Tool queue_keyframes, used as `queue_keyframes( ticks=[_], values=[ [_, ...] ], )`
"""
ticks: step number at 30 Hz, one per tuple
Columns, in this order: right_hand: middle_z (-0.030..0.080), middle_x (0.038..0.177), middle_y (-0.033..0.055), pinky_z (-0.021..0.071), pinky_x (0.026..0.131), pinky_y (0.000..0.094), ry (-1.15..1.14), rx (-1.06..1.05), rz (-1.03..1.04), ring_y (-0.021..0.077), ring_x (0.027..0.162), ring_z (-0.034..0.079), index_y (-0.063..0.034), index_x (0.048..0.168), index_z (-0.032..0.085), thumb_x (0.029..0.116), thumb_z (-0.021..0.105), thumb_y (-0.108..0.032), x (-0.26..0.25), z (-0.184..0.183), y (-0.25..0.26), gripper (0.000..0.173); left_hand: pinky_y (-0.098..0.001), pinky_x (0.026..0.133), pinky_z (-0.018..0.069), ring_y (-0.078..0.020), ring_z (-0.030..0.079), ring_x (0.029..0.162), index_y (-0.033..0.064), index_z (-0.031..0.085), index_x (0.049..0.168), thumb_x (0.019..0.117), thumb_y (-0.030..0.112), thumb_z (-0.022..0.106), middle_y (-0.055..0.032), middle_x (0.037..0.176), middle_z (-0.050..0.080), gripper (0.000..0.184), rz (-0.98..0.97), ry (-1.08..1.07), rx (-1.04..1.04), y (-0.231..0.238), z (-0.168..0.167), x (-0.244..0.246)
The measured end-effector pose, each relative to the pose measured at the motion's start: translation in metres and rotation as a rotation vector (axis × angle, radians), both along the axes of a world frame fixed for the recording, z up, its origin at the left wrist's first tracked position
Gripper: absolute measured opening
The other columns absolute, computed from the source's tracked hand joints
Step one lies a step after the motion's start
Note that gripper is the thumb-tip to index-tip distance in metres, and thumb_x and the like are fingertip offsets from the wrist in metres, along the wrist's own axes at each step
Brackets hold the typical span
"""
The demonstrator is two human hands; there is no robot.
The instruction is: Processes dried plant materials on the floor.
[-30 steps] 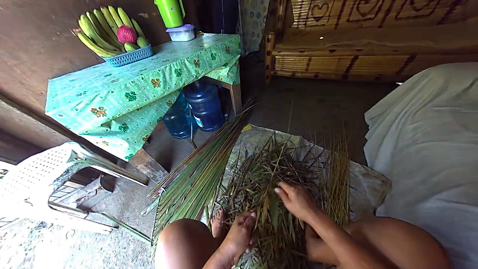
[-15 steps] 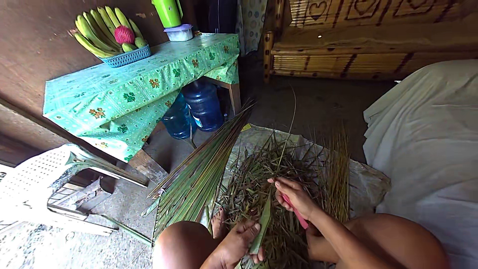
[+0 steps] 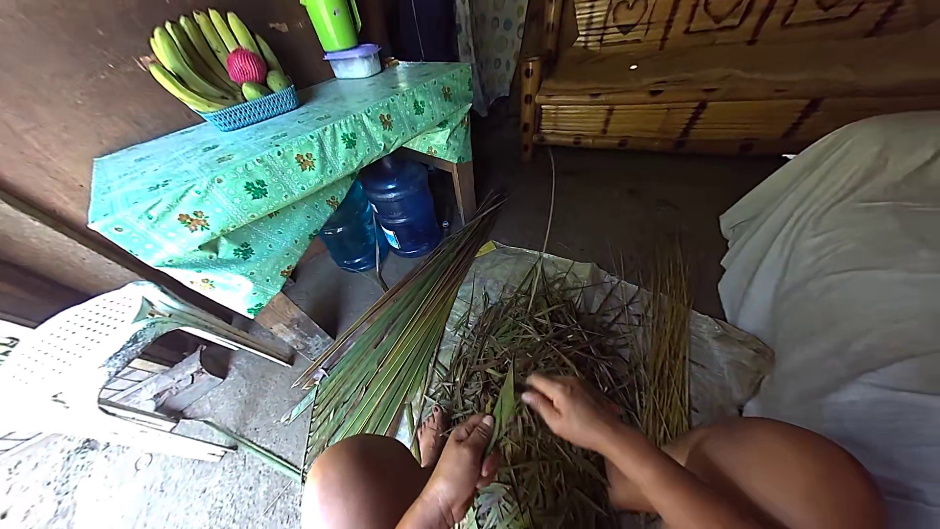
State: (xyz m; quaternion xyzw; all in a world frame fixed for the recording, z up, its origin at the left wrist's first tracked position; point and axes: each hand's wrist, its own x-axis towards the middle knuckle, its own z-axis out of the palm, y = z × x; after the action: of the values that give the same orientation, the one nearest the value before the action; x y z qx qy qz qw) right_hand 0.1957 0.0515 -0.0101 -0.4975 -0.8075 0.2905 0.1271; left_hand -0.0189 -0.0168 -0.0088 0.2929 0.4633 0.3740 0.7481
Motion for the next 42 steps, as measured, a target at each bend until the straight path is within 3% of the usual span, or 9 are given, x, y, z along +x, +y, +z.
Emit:
queue_keyframes(
  ticks=[4,8,12,21,25,30,33,37,42],
  values=[
    [0.068,0.092,0.022,0.0518,0.083,0.0571,-0.053,-0.096,-0.313,0.0385,0.091,0.068,0.0018,0.114,0.065,0.1097,0.045,-0.033,0.02,0.008,0.027,0.04,-0.0136,0.04,0.0339,0.0007,0.039,0.041,0.0118,0.055,0.093,0.1115,0.016,0.032,0.0078,0.054,0.043,0.03,-0.038,0.053,0.035,-0.003,0.0,0.0],
    [0.062,0.079,0.0111,0.0508,0.072,0.0449,0.192,-0.278,-0.083,0.0231,0.072,0.06,-0.0005,0.108,0.069,0.1077,0.046,-0.032,0.01,0.017,0.002,0.038,-0.0145,0.041,0.0344,0.0002,0.039,0.041,0.0111,0.055,0.091,0.1113,0.016,0.034,0.007,0.054,0.045,0.03,-0.021,0.079,0.056,0.0,-0.005,0.002],
    [0.062,0.077,0.0144,0.0503,0.069,0.0488,0.101,-0.197,0.166,0.0297,0.074,0.063,-0.0016,0.099,0.066,0.1068,0.045,-0.036,-0.017,0.008,-0.024,0.041,-0.014,0.042,0.0342,0.0014,0.039,0.042,0.0109,0.056,0.093,0.1079,0.01,0.033,0.0081,0.055,0.046,0.028,-0.011,0.101,0.092,0.0,-0.005,0.004],
    [0.068,0.093,0.019,0.0529,0.08,0.0518,-0.121,-0.117,0.093,0.0354,0.091,0.069,-0.0003,0.108,0.065,0.1094,0.041,-0.038,-0.014,0.012,-0.005,0.044,-0.0166,0.042,0.0331,-0.0003,0.036,0.042,0.0114,0.054,0.088,0.1087,0.012,0.037,0.0092,0.054,0.04,0.027,-0.017,0.262,0.205,0.002,-0.009,0.006],
    [0.07,0.1,0.0226,0.052,0.087,0.0602,-0.037,-0.144,-0.164,0.0401,0.098,0.069,-0.0002,0.118,0.068,0.1095,0.043,-0.033,0.002,0.008,0.019,0.042,-0.018,0.043,0.0354,-0.0011,0.038,0.042,0.0119,0.056,0.087,0.1079,0.014,0.039,0.009,0.055,0.042,0.027,-0.056,0.298,0.264,-0.006,-0.01,0.003],
    [0.07,0.106,0.0232,0.0487,0.093,0.0589,0.088,-0.123,-0.508,0.0378,0.103,0.067,-0.0001,0.122,0.067,0.1109,0.042,-0.03,0.036,0.0,0.05,0.041,-0.0175,0.044,0.0364,-0.0008,0.039,0.044,0.0119,0.056,0.09,0.1081,0.014,0.039,0.0094,0.056,0.043,0.025,-0.105,0.304,0.284,-0.006,-0.01,0.001],
    [0.066,0.09,0.0161,0.0505,0.08,0.0485,0.208,-0.081,-0.649,0.027,0.08,0.063,-0.0004,0.12,0.067,0.1115,0.041,-0.027,0.045,-0.005,0.058,0.038,-0.0173,0.043,0.0365,-0.0006,0.04,0.043,0.0127,0.054,0.09,0.1079,0.014,0.038,0.0095,0.055,0.044,0.024,-0.097,0.276,0.268,-0.009,-0.009,-0.001],
    [0.058,0.074,0.0023,0.0474,0.06,0.0307,0.419,-0.187,-0.448,0.0105,0.06,0.052,-0.0016,0.121,0.068,0.1099,0.042,-0.026,0.03,-0.002,0.033,0.037,-0.0163,0.04,0.0362,-0.0006,0.039,0.041,0.0116,0.055,0.095,0.1095,0.016,0.032,0.0087,0.054,0.043,0.027,-0.071,0.184,0.178,-0.006,-0.006,-0.001],
    [0.071,0.1,0.0158,0.0542,0.085,0.0501,0.275,-0.197,-0.064,0.0282,0.091,0.069,-0.0038,0.128,0.067,0.1082,0.042,-0.031,-0.019,0.001,-0.024,0.042,-0.0137,0.04,0.0367,0.0013,0.04,0.04,0.008,0.058,0.105,0.1115,0.019,0.025,0.0087,0.053,0.044,0.035,-0.022,-0.01,0.069,-0.002,-0.005,0.0]
  ],
)
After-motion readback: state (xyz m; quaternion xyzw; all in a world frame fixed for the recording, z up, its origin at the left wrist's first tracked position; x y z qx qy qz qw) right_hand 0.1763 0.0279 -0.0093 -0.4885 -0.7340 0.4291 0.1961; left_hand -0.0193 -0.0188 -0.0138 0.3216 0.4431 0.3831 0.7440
